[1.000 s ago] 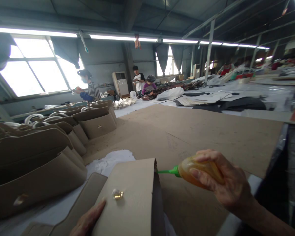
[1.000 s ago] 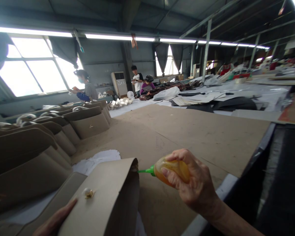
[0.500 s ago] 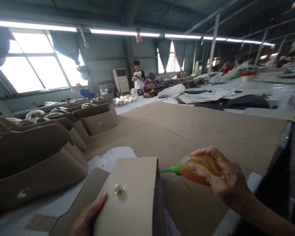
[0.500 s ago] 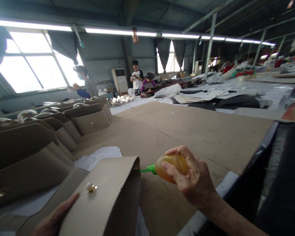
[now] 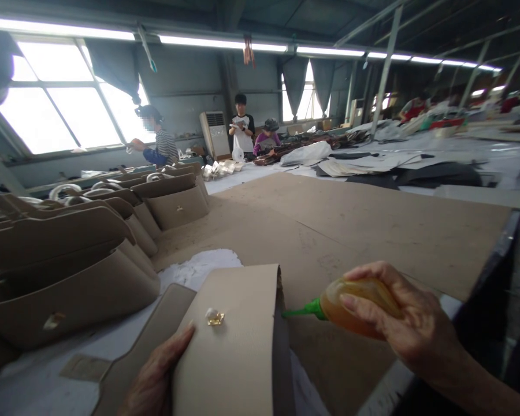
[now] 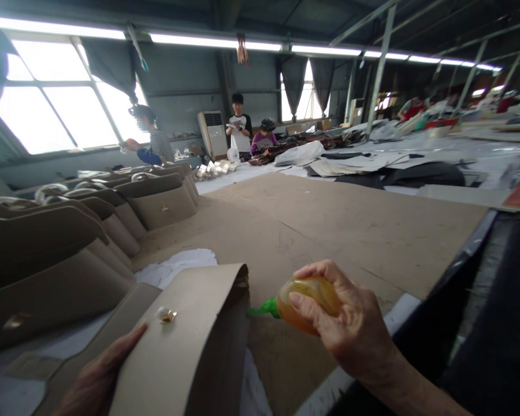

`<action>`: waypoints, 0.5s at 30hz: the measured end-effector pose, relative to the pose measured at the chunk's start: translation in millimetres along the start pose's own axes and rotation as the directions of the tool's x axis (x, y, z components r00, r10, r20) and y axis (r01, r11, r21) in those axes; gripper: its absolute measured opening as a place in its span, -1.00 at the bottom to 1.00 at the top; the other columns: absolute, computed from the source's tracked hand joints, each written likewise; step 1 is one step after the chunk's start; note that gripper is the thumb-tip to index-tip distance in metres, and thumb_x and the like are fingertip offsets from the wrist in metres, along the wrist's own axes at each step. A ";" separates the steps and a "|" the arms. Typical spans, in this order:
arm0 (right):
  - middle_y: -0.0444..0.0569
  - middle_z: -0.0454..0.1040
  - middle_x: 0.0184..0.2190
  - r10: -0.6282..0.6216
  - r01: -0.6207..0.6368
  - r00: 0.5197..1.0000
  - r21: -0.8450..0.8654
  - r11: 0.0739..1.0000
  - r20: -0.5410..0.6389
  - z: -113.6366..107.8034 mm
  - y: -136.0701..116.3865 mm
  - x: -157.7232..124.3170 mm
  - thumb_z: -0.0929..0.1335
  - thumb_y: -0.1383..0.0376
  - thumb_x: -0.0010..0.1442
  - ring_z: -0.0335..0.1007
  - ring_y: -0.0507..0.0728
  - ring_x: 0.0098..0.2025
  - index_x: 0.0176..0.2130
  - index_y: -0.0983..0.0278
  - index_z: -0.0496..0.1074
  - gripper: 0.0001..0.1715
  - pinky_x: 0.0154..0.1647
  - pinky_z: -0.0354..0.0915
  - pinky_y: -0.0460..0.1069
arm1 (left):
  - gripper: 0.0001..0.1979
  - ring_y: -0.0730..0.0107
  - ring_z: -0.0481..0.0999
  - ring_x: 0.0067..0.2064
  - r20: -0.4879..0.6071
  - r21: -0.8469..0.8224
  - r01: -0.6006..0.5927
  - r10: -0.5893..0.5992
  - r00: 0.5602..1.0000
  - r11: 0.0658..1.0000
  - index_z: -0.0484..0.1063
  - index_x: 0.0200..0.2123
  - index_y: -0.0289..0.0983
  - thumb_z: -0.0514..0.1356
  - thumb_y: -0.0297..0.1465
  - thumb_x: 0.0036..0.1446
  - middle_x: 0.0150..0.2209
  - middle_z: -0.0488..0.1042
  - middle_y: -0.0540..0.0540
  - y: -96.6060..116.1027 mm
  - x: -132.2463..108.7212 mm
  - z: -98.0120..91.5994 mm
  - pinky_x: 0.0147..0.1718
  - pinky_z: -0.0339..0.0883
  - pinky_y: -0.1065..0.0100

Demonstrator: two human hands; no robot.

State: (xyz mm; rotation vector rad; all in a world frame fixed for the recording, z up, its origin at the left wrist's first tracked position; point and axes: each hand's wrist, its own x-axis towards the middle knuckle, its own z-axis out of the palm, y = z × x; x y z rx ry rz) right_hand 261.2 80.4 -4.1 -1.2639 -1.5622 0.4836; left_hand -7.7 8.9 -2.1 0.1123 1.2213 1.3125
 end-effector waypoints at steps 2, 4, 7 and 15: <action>-0.29 0.38 -0.53 0.029 -0.029 1.000 0.011 1.000 0.005 -1.0 -3.9 -4.7 0.36 -0.06 0.03 0.24 0.00 -0.56 -0.32 0.11 0.35 -0.66 -0.57 0.19 -0.11 | -0.68 0.14 0.59 -0.38 -0.013 0.016 0.027 -0.027 1.000 1.000 0.45 -0.11 -0.49 0.26 -0.46 0.05 -0.36 0.59 -0.26 -0.9 2.0 -1.3 -0.46 0.46 0.35; -0.27 0.41 -0.49 0.048 -0.048 0.999 0.019 0.999 0.005 -2.4 -6.5 -8.4 0.37 -0.07 0.02 0.27 0.01 -0.52 -0.32 0.12 0.35 -0.63 -0.55 0.20 -0.11 | -0.70 0.13 0.59 -0.36 -0.035 0.016 0.026 -0.026 0.999 1.000 0.45 -0.11 -0.50 0.23 -0.44 0.08 -0.35 0.59 -0.28 -1.8 4.1 -2.2 -0.43 0.47 0.32; -0.28 0.40 -0.51 0.063 -0.063 0.998 0.029 0.998 0.004 -4.5 -8.3 -12.9 0.37 -0.08 0.03 0.28 0.00 -0.53 -0.32 0.12 0.35 -0.63 -0.56 0.20 -0.13 | -0.69 0.11 0.59 -0.33 -0.041 0.010 0.002 -0.002 0.999 1.000 0.45 -0.12 -0.50 0.23 -0.42 0.09 -0.34 0.59 -0.28 -2.8 5.2 -3.4 -0.39 0.49 0.29; -0.35 0.39 -0.55 -0.155 0.157 0.986 -0.031 0.987 0.061 -17.4 6.1 -21.2 0.37 0.02 0.10 0.31 -0.06 -0.60 -0.29 0.05 0.35 -0.78 -0.64 0.20 -0.25 | -0.54 -0.10 0.57 -0.39 -0.010 0.076 0.102 -0.101 0.995 0.992 0.40 -0.01 -0.41 0.28 -0.31 0.03 -0.33 0.58 -0.29 -3.2 4.4 -12.1 -0.41 0.48 0.00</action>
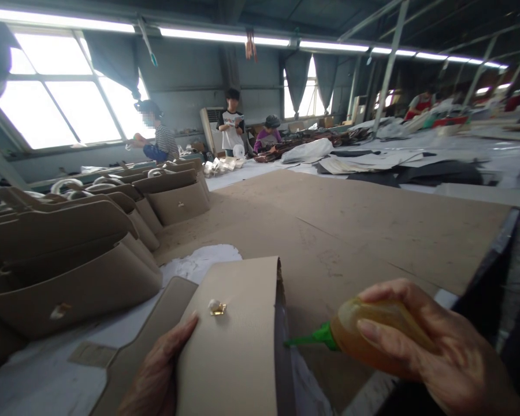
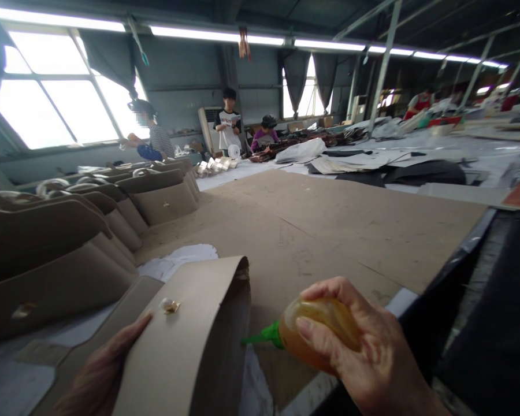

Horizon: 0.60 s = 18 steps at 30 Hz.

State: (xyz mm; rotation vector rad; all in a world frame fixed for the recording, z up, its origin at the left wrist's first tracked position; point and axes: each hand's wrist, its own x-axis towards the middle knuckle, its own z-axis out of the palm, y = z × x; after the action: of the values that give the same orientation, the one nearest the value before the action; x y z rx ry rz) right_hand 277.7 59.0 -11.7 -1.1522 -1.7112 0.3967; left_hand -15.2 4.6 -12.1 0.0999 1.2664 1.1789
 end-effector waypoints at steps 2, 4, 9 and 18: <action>-0.34 0.41 -0.54 -0.017 0.017 1.000 -0.008 1.000 0.019 -3.1 1.3 -1.8 0.37 0.04 0.11 0.33 -0.05 -0.59 -0.27 0.06 0.35 -0.78 -0.66 0.21 -0.25 | -0.53 -0.11 0.57 -0.40 0.013 0.007 -0.009 0.009 1.000 1.000 0.39 0.00 -0.42 0.28 -0.31 0.03 -0.34 0.58 -0.30 0.2 0.9 -1.0 -0.42 0.48 0.01; -0.32 0.41 -0.53 -0.016 0.018 0.999 -0.038 0.999 0.040 -3.7 -1.0 -1.0 0.36 0.03 0.11 0.33 -0.04 -0.58 -0.27 0.08 0.35 -0.76 -0.65 0.22 -0.23 | -0.55 -0.06 0.57 -0.40 0.012 0.006 -0.032 0.032 0.999 0.999 0.40 -0.01 -0.43 0.28 -0.32 0.04 -0.34 0.58 -0.30 0.4 1.6 -0.8 -0.40 0.48 0.06; -0.27 0.41 -0.49 0.119 -0.122 0.989 -0.030 0.992 -0.082 7.1 -10.1 8.8 0.33 -0.02 0.09 0.30 -0.01 -0.52 -0.30 0.16 0.35 -0.68 -0.52 0.21 -0.13 | -0.55 -0.07 0.58 -0.36 0.021 -0.021 -0.001 0.001 1.000 1.000 0.41 -0.04 -0.45 0.28 -0.31 0.03 -0.33 0.58 -0.32 0.5 2.5 -0.8 -0.36 0.49 0.04; -0.33 0.41 -0.53 -0.019 0.017 0.999 -0.039 0.999 -0.032 2.0 -2.2 7.0 0.37 0.05 0.09 0.31 -0.06 -0.59 -0.29 0.08 0.36 -0.79 -0.65 0.20 -0.24 | -0.69 0.00 0.56 -0.46 -0.036 0.007 -0.125 0.125 0.991 0.992 0.47 -0.15 -0.49 0.24 -0.39 0.06 -0.40 0.57 -0.32 0.1 -1.4 6.4 -0.48 0.48 0.11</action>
State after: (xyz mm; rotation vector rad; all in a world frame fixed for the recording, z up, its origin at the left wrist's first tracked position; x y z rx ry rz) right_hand 274.5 64.2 -7.2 -1.1643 -1.7069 0.3333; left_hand -10.1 6.9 -8.7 0.1638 1.3107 1.2902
